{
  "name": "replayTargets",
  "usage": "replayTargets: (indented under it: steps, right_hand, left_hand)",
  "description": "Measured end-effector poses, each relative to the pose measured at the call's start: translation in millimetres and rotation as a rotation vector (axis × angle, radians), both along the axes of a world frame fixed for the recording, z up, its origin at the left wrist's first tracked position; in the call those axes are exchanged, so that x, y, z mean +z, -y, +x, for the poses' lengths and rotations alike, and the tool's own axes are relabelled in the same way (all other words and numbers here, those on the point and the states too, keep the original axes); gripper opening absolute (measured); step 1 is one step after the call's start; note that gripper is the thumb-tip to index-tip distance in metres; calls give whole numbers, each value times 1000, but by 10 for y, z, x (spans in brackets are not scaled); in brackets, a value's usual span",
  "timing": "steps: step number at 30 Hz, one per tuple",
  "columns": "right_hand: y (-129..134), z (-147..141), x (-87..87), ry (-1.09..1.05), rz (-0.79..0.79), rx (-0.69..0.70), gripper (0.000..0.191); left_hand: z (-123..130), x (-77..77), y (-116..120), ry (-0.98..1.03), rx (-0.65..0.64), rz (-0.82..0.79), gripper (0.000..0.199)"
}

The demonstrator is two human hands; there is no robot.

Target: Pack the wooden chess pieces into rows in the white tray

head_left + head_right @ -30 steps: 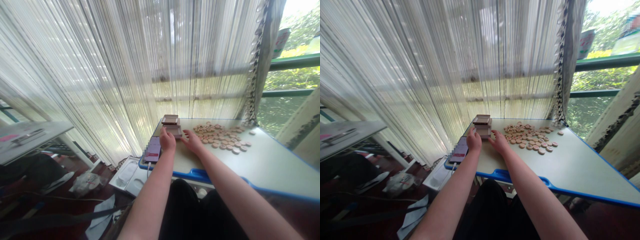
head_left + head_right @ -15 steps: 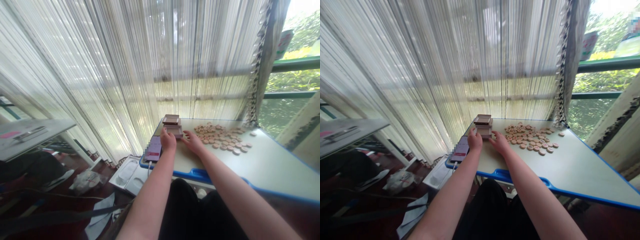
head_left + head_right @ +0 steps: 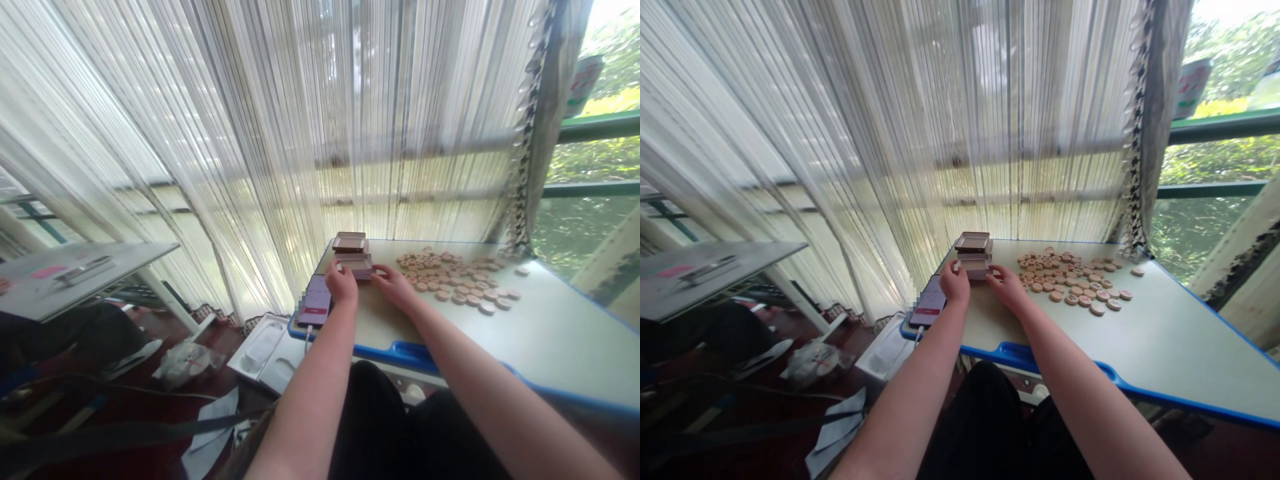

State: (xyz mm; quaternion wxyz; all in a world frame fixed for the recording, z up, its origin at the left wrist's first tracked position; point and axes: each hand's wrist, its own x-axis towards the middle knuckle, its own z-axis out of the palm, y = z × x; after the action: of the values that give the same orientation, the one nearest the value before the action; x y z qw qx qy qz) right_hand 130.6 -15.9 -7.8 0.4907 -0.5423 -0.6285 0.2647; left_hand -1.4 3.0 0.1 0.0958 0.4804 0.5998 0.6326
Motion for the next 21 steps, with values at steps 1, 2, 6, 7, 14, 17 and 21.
replayTargets:
  steps: [1, 2, 6, 7, 14, 17, 21]
  right_hand:
    - [-8, 7, -2, -36, -9, 0, 33]
    - [-23, 15, -8, -84, -18, 1, 34]
    - [-117, 63, -40, -371, -40, -20, 39]
    - [-139, 80, -44, -447, -38, -47, 37]
    - [-162, 155, -31, -683, -72, 3, 33]
    - [-130, 125, -9, -607, -59, 100, 31]
    - [-86, 164, 48, -377, 8, -47, 37]
  left_hand:
    - [-1, -2, -1, 19, 3, 3, 24]
    - [1, -1, 2, 27, 0, 9, 23]
    - [45, 24, 56, -68, -69, 131, 22]
    - [61, 30, 71, -105, -94, 180, 22]
    - [136, 15, 100, -184, -221, 290, 26]
    - [145, 13, 81, -98, -211, 202, 35]
    - [146, 12, 31, -8, -269, 125, 37]
